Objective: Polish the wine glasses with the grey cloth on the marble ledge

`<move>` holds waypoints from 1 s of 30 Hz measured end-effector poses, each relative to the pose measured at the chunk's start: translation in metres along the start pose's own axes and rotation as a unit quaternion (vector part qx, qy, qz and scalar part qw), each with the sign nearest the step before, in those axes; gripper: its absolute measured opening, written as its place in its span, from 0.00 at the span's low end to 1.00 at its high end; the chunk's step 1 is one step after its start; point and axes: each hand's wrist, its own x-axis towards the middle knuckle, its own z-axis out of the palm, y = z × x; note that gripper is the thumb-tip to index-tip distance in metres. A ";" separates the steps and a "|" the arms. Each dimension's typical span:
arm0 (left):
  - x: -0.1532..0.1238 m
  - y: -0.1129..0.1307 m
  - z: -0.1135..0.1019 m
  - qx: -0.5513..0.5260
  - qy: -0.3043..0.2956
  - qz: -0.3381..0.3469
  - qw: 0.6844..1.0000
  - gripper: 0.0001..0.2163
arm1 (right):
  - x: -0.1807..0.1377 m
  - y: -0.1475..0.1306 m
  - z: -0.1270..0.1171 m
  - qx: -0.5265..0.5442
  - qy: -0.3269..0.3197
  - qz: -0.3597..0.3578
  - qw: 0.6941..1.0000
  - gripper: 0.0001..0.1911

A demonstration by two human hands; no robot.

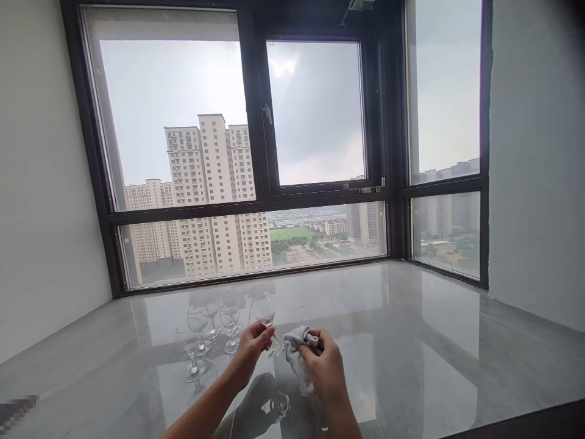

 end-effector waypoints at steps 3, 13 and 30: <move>0.001 -0.002 -0.001 -0.042 0.016 -0.022 0.999 0.19 | 0.001 0.001 -0.004 0.119 -0.005 0.063 0.991 0.18; 0.006 -0.014 -0.003 0.127 -0.034 -0.004 0.991 0.18 | 0.009 -0.001 -0.022 0.286 0.155 0.116 0.939 0.28; 0.000 -0.012 0.004 0.289 -0.030 0.055 0.955 0.07 | 0.013 0.008 -0.034 0.238 0.184 0.090 0.949 0.29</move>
